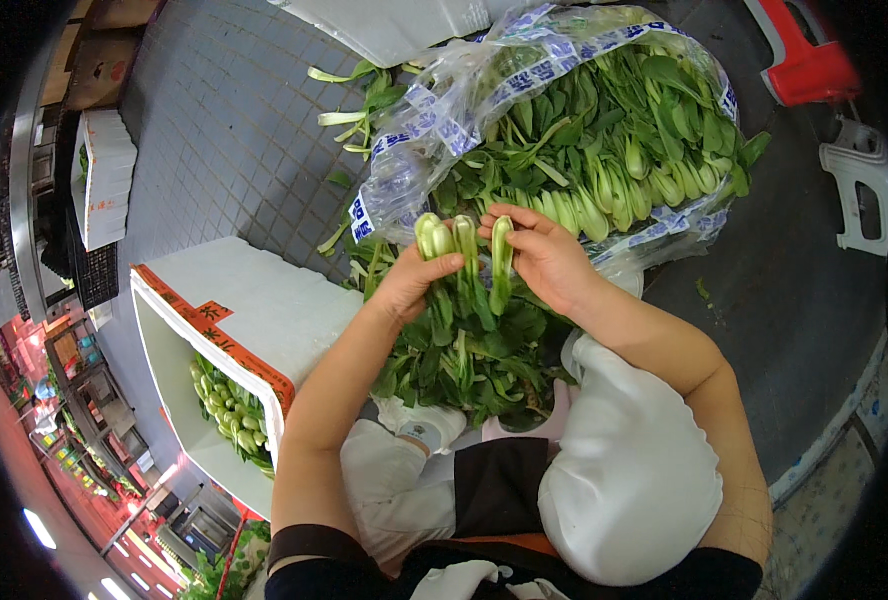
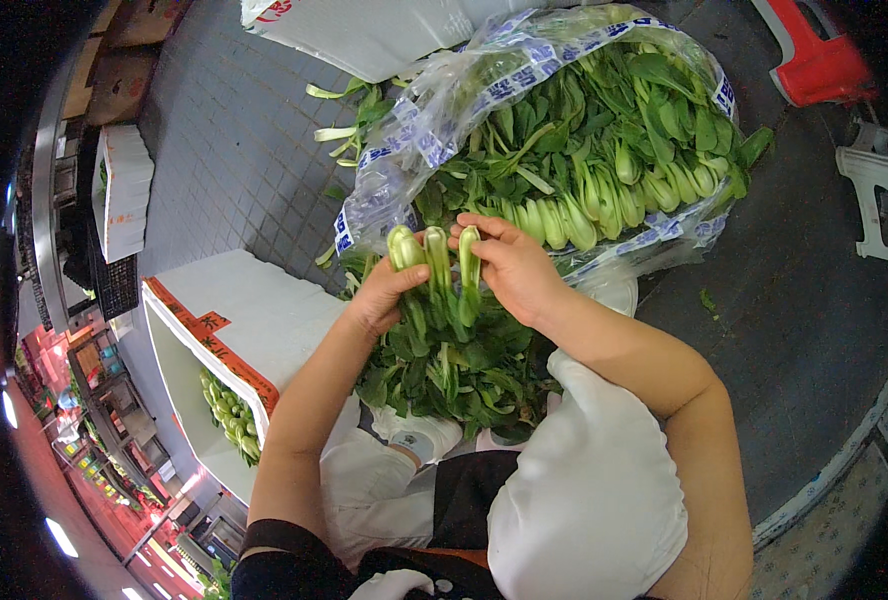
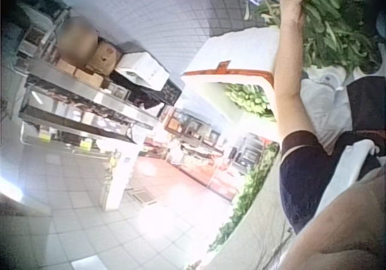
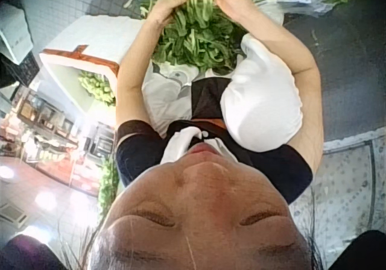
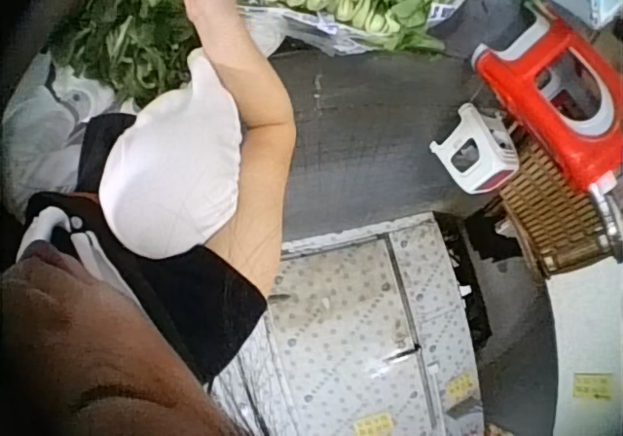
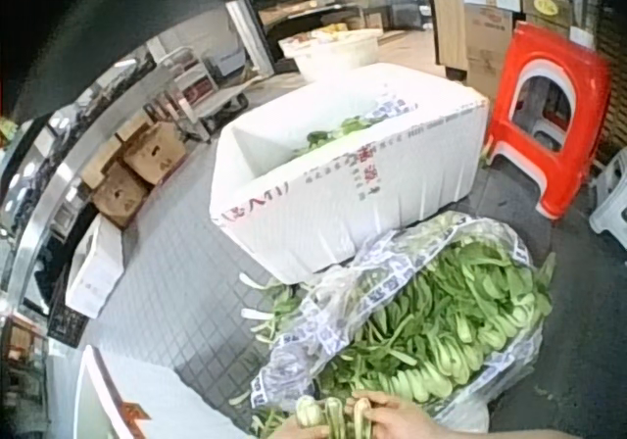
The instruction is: The person sits on the floor and repeatedly picks up bok choy from a large plastic bag, removes outer leaves by hand, and places the cleaned vegetables into a white styrofoam box. The process continues throughout the clip with discarded leaves accumulating on the floor.
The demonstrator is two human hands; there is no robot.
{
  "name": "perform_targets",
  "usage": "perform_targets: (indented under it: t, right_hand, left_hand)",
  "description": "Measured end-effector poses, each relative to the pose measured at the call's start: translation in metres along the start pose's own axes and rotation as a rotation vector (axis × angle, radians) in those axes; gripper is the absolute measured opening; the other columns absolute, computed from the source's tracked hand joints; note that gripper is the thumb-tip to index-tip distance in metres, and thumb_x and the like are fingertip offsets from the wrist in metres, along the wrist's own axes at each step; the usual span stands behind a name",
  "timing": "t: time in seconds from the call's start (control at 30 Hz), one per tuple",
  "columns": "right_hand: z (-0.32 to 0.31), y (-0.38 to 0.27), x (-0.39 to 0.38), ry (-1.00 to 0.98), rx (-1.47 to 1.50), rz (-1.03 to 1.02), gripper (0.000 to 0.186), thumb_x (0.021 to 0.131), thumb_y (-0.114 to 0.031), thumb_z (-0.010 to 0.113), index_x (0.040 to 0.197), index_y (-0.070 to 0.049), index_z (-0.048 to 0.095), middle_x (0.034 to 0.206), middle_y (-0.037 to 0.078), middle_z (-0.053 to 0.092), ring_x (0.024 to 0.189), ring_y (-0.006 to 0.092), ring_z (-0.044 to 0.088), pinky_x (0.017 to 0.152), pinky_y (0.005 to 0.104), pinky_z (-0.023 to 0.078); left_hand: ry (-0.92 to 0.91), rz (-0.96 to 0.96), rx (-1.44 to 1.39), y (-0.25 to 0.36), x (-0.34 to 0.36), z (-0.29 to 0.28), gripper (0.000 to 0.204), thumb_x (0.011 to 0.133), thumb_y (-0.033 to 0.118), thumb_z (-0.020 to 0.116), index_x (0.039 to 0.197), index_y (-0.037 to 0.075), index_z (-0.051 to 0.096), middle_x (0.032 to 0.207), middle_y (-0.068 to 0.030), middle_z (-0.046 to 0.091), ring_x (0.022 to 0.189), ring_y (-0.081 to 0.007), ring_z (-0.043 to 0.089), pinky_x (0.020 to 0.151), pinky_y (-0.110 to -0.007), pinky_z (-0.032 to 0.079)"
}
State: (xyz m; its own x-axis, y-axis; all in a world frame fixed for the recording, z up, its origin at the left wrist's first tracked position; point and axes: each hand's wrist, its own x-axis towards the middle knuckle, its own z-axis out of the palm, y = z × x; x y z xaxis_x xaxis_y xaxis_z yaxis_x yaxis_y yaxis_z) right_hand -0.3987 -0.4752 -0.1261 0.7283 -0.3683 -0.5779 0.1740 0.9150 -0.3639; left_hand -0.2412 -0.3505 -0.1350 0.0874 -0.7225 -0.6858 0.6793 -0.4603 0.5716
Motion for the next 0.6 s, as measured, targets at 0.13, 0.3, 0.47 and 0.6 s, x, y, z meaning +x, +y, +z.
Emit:
perform_targets:
  t: [0.13, 0.3, 0.47, 0.6]
  right_hand:
    - [-0.013, 0.009, 0.002, 0.056, -0.3, -0.085, 0.026, 0.083, 0.0, 0.058, 0.109, -0.001, 0.056, 0.102, 0.006, 0.056, 0.093, 0.0134, 0.054, 0.083, 0.0278, 0.044]
    - [-0.021, 0.011, 0.001, 0.047, -0.363, -0.031, 0.025, 0.082, -0.005, 0.063, 0.106, -0.001, 0.058, 0.094, 0.005, 0.061, 0.083, 0.0127, 0.057, 0.073, 0.0276, 0.049]
    - [-0.056, -0.049, 0.03, 0.088, -0.71, -0.319, 0.023, 0.083, -0.009, 0.063, 0.105, -0.001, 0.06, 0.087, 0.003, 0.063, 0.08, 0.0101, 0.058, 0.071, 0.0251, 0.048]
    - [-0.074, -0.053, 0.031, 0.019, -1.063, -0.382, 0.018, 0.082, -0.011, 0.063, 0.098, -0.002, 0.062, 0.087, 0.004, 0.063, 0.079, 0.0101, 0.058, 0.072, 0.0245, 0.047]
  left_hand:
    - [0.052, 0.042, 0.0, -0.017, 0.006, 0.019, 0.068, 0.068, 0.014, 0.078, 0.126, 0.004, 0.042, 0.115, -0.0033, 0.054, 0.108, -0.0162, 0.049, 0.095, -0.03, 0.036]
    - [0.023, 0.112, 0.049, -0.033, 0.011, 0.038, 0.069, 0.067, 0.01, 0.078, 0.125, 0.005, 0.041, 0.111, -0.0026, 0.055, 0.105, -0.0151, 0.05, 0.092, -0.029, 0.039]
    - [0.093, 0.078, 0.019, -0.023, 0.013, 0.019, 0.033, 0.075, 0.016, 0.068, 0.101, 0.002, 0.055, 0.086, -0.0061, 0.06, 0.076, -0.0163, 0.058, 0.073, -0.03, 0.048]
    - [0.029, 0.032, -0.129, -0.014, 0.013, -0.008, 0.045, 0.074, 0.026, 0.073, 0.106, 0.001, 0.054, 0.091, -0.0062, 0.06, 0.081, -0.0176, 0.06, 0.075, -0.033, 0.051]
